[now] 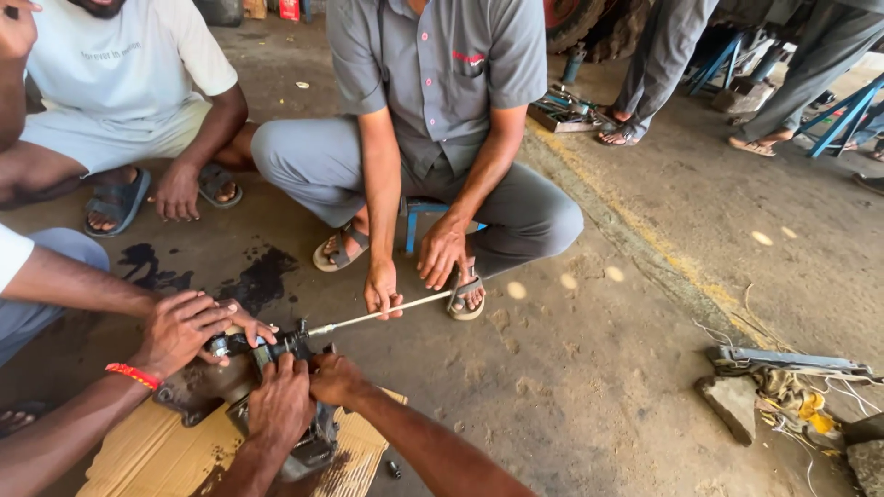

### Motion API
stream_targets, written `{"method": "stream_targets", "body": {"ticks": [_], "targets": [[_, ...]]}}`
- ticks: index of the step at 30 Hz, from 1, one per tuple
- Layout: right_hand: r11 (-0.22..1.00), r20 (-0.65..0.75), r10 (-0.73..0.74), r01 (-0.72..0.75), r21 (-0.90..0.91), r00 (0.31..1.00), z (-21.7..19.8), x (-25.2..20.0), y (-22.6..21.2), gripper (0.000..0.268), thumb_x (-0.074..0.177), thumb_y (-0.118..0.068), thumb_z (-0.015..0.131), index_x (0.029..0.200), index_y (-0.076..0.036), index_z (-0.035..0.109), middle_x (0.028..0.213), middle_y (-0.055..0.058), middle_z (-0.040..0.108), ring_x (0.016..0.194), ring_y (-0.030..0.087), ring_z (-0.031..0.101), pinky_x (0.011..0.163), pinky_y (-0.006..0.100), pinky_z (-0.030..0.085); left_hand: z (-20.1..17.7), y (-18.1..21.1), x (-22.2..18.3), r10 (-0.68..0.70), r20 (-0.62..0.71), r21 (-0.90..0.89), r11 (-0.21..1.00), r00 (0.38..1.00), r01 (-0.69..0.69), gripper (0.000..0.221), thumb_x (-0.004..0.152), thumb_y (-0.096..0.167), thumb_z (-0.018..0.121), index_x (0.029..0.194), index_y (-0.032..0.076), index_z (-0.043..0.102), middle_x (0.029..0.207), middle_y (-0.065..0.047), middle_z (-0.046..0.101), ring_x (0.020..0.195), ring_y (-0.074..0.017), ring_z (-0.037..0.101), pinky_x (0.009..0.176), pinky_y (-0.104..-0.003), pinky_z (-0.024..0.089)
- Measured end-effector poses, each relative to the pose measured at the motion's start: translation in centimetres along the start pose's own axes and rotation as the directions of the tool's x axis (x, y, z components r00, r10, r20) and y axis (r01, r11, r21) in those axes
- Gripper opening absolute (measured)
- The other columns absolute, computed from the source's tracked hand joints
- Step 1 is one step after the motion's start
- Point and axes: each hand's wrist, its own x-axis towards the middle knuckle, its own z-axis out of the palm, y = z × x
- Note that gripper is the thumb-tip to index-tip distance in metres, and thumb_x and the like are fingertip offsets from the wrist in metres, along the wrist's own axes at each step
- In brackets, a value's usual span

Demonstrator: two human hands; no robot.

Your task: Collaboratively dismantling or repairing a mechanical vehicle component, likely a turbocharger or steering pump, using hand tools in a service bay.

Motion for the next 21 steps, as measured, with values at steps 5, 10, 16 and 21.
{"method": "stream_targets", "body": {"ticks": [5,10,16,21], "targets": [[0.982,0.049,0.173,-0.168,-0.089,0.984,-3.7,-3.2,-4.8,0.040,0.095,-0.026,0.057,0.128,-0.006,0.064,0.121,0.024,0.070,0.104,0.037,0.071,0.086,0.044,0.059,1.2,-0.4,-0.2,-0.012,0.097,0.021,1.000,0.995,0.009,0.044,0.076,0.014,0.078,0.117,0.003,0.065,0.123,-0.010,0.057,0.111,-0.0281,0.063,0.076,-0.032,0.065],[0.966,0.175,0.259,-0.256,-0.039,0.950,-6.6,-3.8,-7.1,0.038,0.092,-0.020,0.057,0.127,-0.006,0.063,0.114,0.021,0.073,0.082,0.035,0.077,0.059,0.042,0.065,1.8,-1.0,0.0,0.041,0.007,-0.037,0.998,0.999,-0.041,0.045,0.075,0.019,0.080,0.115,0.004,0.064,0.125,-0.012,0.057,0.115,-0.0305,0.061,0.084,-0.038,0.062],[0.734,0.263,-0.175,0.304,-0.608,0.949,6.8,6.2,9.8,0.036,0.084,-0.019,0.066,0.117,-0.007,0.068,0.119,0.014,0.069,0.094,0.027,0.072,0.072,0.039,0.062,3.0,-2.5,-0.5,0.150,0.017,-0.117,0.982,0.988,-0.147,0.035,0.076,0.020,0.080,0.105,0.005,0.067,0.134,-0.018,0.053,0.121,-0.0369,0.055,0.088,-0.047,0.057],[0.992,-0.078,-0.113,0.109,-0.060,0.991,-0.4,0.7,4.5,0.020,0.083,-0.022,0.071,0.102,-0.014,0.072,0.100,0.011,0.075,0.092,0.030,0.073,0.082,0.042,0.059,2.8,-2.1,0.3,0.014,0.135,-0.080,0.997,0.991,-0.004,0.013,0.081,0.008,0.073,0.094,0.007,0.075,0.135,-0.017,0.052,0.121,-0.0367,0.055,0.087,-0.048,0.058]]}}
